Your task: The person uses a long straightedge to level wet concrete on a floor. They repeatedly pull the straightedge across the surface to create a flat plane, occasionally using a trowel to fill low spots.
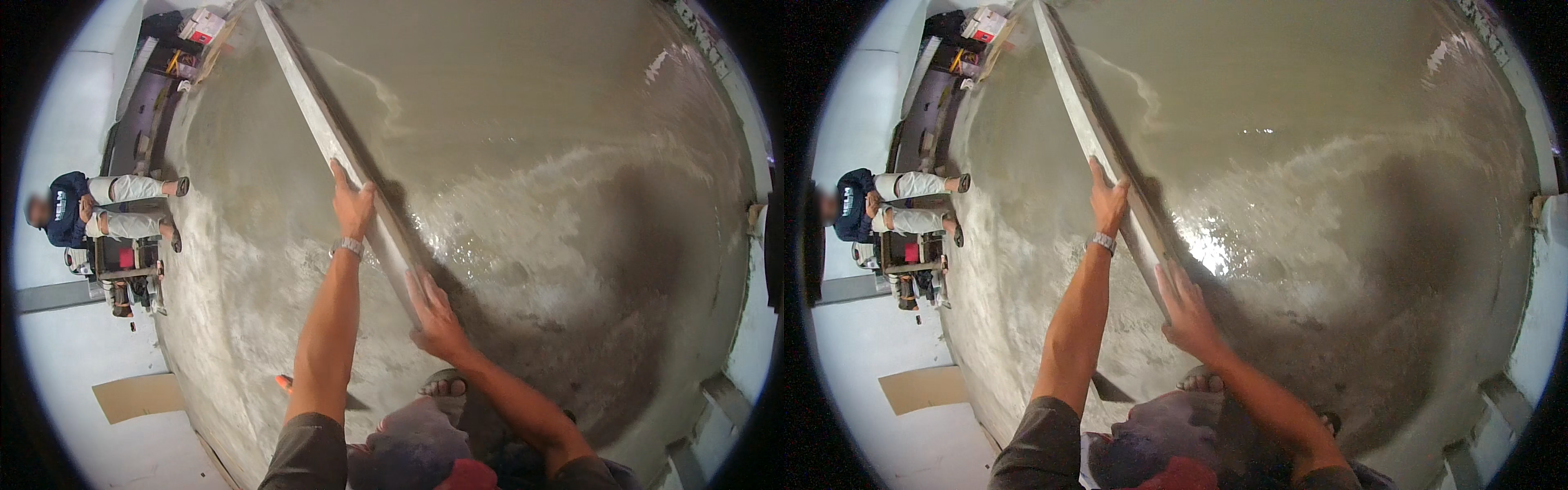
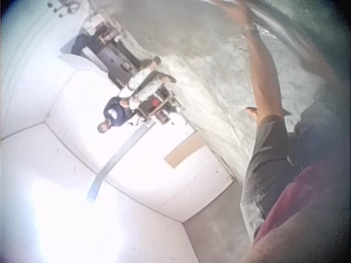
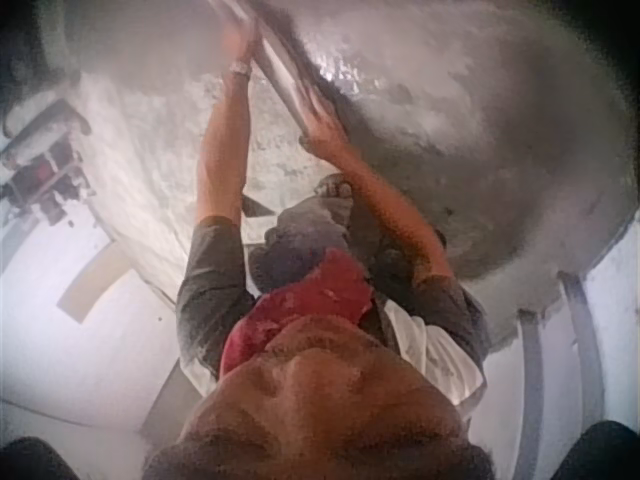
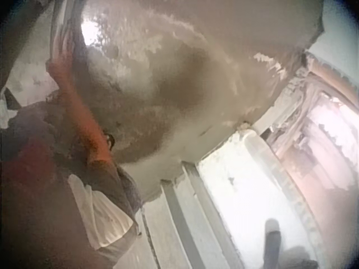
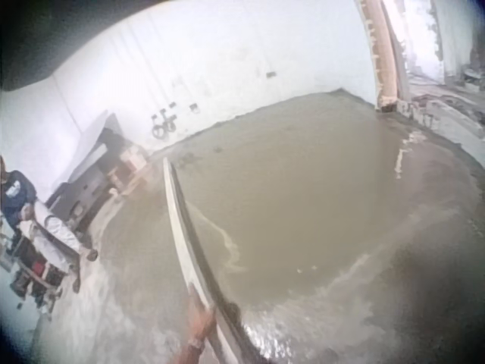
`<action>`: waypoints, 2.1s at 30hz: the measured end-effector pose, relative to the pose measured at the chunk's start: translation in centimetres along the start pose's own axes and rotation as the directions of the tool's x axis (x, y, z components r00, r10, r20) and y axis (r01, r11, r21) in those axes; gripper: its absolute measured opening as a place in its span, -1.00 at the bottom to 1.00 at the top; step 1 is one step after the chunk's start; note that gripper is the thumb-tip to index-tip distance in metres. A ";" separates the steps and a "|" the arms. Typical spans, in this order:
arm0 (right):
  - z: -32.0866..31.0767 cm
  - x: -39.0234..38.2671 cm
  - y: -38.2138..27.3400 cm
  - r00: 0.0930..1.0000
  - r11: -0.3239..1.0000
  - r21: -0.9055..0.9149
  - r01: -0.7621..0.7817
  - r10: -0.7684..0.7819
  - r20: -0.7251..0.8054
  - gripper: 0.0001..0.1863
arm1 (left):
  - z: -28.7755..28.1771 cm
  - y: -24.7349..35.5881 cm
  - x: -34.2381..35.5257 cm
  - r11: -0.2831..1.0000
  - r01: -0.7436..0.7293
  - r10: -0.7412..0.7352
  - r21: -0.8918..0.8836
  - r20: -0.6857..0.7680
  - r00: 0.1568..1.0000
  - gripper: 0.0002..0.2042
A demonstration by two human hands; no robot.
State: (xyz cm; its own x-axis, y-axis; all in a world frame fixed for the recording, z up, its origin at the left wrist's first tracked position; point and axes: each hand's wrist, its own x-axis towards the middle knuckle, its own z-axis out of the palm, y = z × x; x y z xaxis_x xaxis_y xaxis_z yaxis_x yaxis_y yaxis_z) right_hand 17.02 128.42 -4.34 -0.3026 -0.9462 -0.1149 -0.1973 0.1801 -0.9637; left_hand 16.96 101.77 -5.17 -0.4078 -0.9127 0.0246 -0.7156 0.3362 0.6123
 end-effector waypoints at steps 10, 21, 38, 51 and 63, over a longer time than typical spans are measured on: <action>-1.8 -0.7 0.1 0.999 0.998 0.047 -0.043 0.042 0.027 0.06 | 1.0 1.8 -0.8 0.999 0.001 -0.001 0.047 0.000 1.000 -0.13; -2.0 -2.9 0.8 0.999 0.999 0.028 -0.032 0.032 0.007 0.06 | 2.1 1.4 -1.7 0.997 -0.051 0.052 0.061 -0.016 0.999 -0.11; -3.9 -3.9 1.5 1.000 0.999 -0.035 -0.029 0.030 0.003 0.07 | 2.8 4.6 -2.6 0.996 0.089 -0.089 0.001 0.084 0.993 -0.11; -5.0 -5.6 2.3 1.000 0.998 -0.060 -0.016 0.016 0.000 0.09 | 4.1 4.8 -4.5 0.999 -0.010 0.010 0.034 0.010 1.000 -0.10; -5.9 -5.3 2.9 1.000 0.997 -0.077 -0.013 0.011 -0.025 0.12 | 5.0 5.6 -4.1 0.998 -0.067 0.067 -0.002 0.016 0.998 -0.10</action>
State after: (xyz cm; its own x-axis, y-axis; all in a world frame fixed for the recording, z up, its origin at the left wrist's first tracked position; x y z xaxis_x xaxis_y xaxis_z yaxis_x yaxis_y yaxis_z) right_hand 12.53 135.52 -5.11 -0.3284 -0.9369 -0.1195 -0.2649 0.2128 -0.9405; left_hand 11.80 108.60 -5.84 -0.4643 -0.8841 0.0527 -0.6852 0.3962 0.6111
